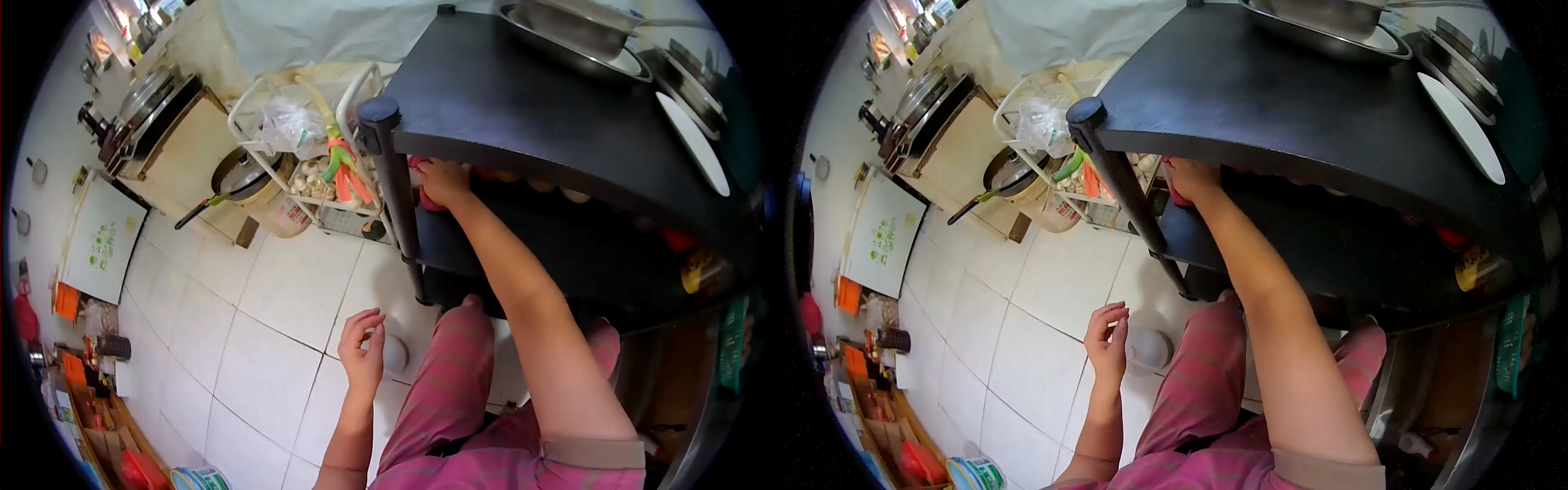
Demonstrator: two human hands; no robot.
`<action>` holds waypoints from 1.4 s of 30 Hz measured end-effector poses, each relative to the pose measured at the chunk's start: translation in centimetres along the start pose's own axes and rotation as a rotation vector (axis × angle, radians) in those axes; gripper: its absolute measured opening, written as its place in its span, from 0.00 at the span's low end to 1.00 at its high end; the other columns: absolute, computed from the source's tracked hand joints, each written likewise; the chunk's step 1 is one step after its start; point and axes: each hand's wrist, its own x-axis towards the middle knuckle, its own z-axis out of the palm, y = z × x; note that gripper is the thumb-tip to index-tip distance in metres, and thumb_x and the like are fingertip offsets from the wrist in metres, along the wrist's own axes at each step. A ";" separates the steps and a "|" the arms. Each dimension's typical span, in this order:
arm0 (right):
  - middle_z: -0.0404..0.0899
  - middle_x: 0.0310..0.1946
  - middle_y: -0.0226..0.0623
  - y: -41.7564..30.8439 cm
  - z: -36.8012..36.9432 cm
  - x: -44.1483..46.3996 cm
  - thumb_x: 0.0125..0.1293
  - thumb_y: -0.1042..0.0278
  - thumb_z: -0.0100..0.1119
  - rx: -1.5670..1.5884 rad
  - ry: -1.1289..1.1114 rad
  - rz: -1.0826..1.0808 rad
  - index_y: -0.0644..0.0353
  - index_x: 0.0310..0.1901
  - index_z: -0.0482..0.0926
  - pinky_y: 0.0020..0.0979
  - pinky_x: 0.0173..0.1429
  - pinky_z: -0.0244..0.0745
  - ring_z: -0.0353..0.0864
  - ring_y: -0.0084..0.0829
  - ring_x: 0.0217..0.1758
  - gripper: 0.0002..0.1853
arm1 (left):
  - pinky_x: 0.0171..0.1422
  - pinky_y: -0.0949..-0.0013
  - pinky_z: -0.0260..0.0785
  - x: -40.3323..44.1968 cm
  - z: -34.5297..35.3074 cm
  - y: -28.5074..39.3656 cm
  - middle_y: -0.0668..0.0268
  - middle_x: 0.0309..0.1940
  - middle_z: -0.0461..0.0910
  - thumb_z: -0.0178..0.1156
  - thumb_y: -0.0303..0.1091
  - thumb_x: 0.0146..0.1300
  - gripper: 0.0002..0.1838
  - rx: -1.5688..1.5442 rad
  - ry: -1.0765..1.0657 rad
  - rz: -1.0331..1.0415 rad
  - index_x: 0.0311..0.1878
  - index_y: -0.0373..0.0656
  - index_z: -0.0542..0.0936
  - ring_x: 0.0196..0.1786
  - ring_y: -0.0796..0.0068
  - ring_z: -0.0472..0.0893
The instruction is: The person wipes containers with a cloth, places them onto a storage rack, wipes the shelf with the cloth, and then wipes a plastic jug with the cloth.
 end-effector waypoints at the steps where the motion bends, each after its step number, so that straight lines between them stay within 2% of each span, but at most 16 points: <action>1: 0.70 0.63 0.30 -0.9 0.4 -1.0 0.65 0.59 0.53 -0.110 0.013 0.076 0.50 0.39 0.84 0.57 0.62 0.59 0.67 0.40 0.66 0.11 | 0.44 0.76 0.73 0.0 0.0 -0.3 0.60 0.49 0.79 0.57 0.21 0.63 0.08 0.010 -0.028 0.024 0.43 0.38 0.82 0.48 0.74 0.80; 3: 0.73 0.62 0.29 -2.9 -0.4 -3.8 0.66 0.59 0.52 -0.190 0.147 0.087 0.51 0.40 0.84 0.66 0.59 0.55 0.67 0.44 0.65 0.12 | 0.44 0.76 0.73 -0.1 0.5 -1.0 0.60 0.49 0.79 0.58 0.21 0.63 0.08 -0.018 -0.038 0.008 0.43 0.38 0.82 0.48 0.74 0.80; 5: 0.72 0.63 0.34 -2.7 -0.1 -7.2 0.64 0.63 0.54 -0.040 0.111 -0.031 0.51 0.45 0.84 0.49 0.61 0.68 0.71 0.44 0.61 0.12 | 0.45 0.76 0.73 0.0 1.0 -0.9 0.60 0.49 0.79 0.58 0.21 0.63 0.08 -0.042 -0.032 -0.010 0.44 0.38 0.82 0.48 0.74 0.80; 9: 0.75 0.61 0.30 -5.2 -5.8 -12.2 0.70 0.62 0.52 0.239 0.030 -0.101 0.53 0.50 0.82 0.42 0.61 0.67 0.74 0.35 0.59 0.13 | 0.43 0.75 0.73 0.4 1.8 0.3 0.61 0.47 0.81 0.59 0.23 0.62 0.08 -0.097 -0.053 0.033 0.43 0.40 0.83 0.46 0.72 0.81; 11: 0.77 0.56 0.32 -8.0 -8.4 -11.6 0.75 0.61 0.49 1.452 0.272 0.331 0.60 0.55 0.77 0.31 0.58 0.70 0.76 0.27 0.53 0.15 | 0.43 0.75 0.73 0.7 1.8 0.8 0.61 0.47 0.81 0.59 0.23 0.62 0.08 -0.099 -0.067 0.052 0.43 0.39 0.83 0.46 0.72 0.81; 12: 0.78 0.50 0.31 -10.8 -11.5 -10.6 0.76 0.55 0.47 1.629 0.339 0.253 0.64 0.57 0.72 0.26 0.59 0.70 0.76 0.21 0.51 0.20 | 0.43 0.75 0.74 0.8 1.8 1.1 0.61 0.47 0.81 0.59 0.23 0.62 0.08 -0.114 -0.065 0.047 0.43 0.39 0.83 0.46 0.73 0.81; 14: 0.76 0.51 0.40 -13.0 -12.5 -9.3 0.71 0.53 0.55 1.668 0.322 0.153 0.66 0.59 0.68 0.33 0.62 0.68 0.75 0.33 0.55 0.25 | 0.44 0.75 0.74 0.6 1.7 1.4 0.61 0.47 0.81 0.59 0.23 0.62 0.08 -0.115 -0.066 0.039 0.44 0.39 0.83 0.46 0.73 0.81; 17: 0.71 0.51 0.56 -16.5 -8.3 -6.1 0.63 0.58 0.63 0.696 0.800 0.057 0.71 0.58 0.65 0.45 0.63 0.63 0.71 0.52 0.59 0.30 | 0.47 0.75 0.73 0.2 1.9 2.0 0.61 0.49 0.79 0.57 0.23 0.65 0.08 -0.163 -0.074 0.068 0.45 0.37 0.81 0.48 0.75 0.79; 23: 0.67 0.56 0.59 -11.1 0.8 -13.7 0.62 0.64 0.62 0.393 0.623 0.144 0.72 0.59 0.64 0.43 0.66 0.61 0.67 0.57 0.60 0.29 | 0.48 0.74 0.72 -0.8 2.6 2.1 0.62 0.49 0.79 0.57 0.23 0.65 0.08 -0.215 -0.096 0.037 0.45 0.37 0.81 0.48 0.75 0.79; 26: 0.67 0.55 0.56 -8.9 -1.2 -15.6 0.61 0.70 0.61 0.379 0.408 0.110 0.73 0.56 0.67 0.42 0.64 0.63 0.69 0.55 0.58 0.24 | 0.47 0.74 0.72 -1.7 2.5 2.1 0.62 0.49 0.80 0.57 0.24 0.65 0.08 -0.181 -0.131 0.027 0.45 0.37 0.81 0.48 0.76 0.79; 28: 0.68 0.53 0.54 -9.6 -5.2 -16.2 0.59 0.75 0.59 0.538 0.479 0.164 0.72 0.51 0.72 0.39 0.61 0.67 0.72 0.53 0.55 0.19 | 0.46 0.75 0.72 -2.2 2.4 2.4 0.64 0.48 0.80 0.58 0.25 0.65 0.07 -0.176 -0.103 0.028 0.45 0.38 0.81 0.47 0.77 0.79; 31: 0.70 0.52 0.51 -13.3 -12.6 -16.8 0.59 0.77 0.57 0.423 0.782 -0.151 0.69 0.51 0.74 0.39 0.57 0.69 0.73 0.49 0.51 0.17 | 0.45 0.76 0.72 -2.5 2.5 2.1 0.65 0.48 0.80 0.58 0.26 0.66 0.07 -0.237 -0.113 -0.033 0.45 0.39 0.81 0.46 0.79 0.79; 33: 0.69 0.56 0.49 -14.6 -17.0 -14.8 0.61 0.69 0.59 0.165 0.944 -0.425 0.66 0.56 0.72 0.45 0.59 0.65 0.70 0.50 0.55 0.22 | 0.44 0.76 0.72 -2.8 3.1 2.7 0.66 0.47 0.80 0.58 0.26 0.66 0.07 -0.263 -0.145 -0.013 0.45 0.39 0.82 0.45 0.79 0.79; 34: 0.69 0.57 0.50 -15.5 -19.0 -13.8 0.59 0.66 0.61 0.042 0.967 -0.411 0.64 0.56 0.72 0.46 0.59 0.63 0.70 0.53 0.55 0.23 | 0.44 0.76 0.71 -2.8 3.5 3.1 0.66 0.47 0.80 0.58 0.26 0.66 0.07 -0.283 -0.153 0.009 0.45 0.39 0.82 0.44 0.80 0.78; 36: 0.75 0.48 0.36 -15.8 -22.9 -11.2 0.52 0.74 0.56 -0.164 0.966 -0.407 0.63 0.50 0.76 0.41 0.53 0.65 0.73 0.38 0.52 0.20 | 0.43 0.76 0.71 -3.0 4.5 3.9 0.66 0.48 0.80 0.58 0.27 0.66 0.07 -0.315 -0.217 0.038 0.45 0.39 0.81 0.44 0.79 0.78; 42: 0.75 0.48 0.25 -7.8 -27.2 -14.1 0.53 0.68 0.58 -0.632 0.854 -0.404 0.52 0.52 0.79 0.37 0.57 0.55 0.72 0.25 0.52 0.21 | 0.44 0.76 0.71 -4.4 6.4 5.0 0.63 0.48 0.79 0.58 0.27 0.67 0.07 -0.357 -0.298 0.193 0.45 0.36 0.81 0.43 0.78 0.78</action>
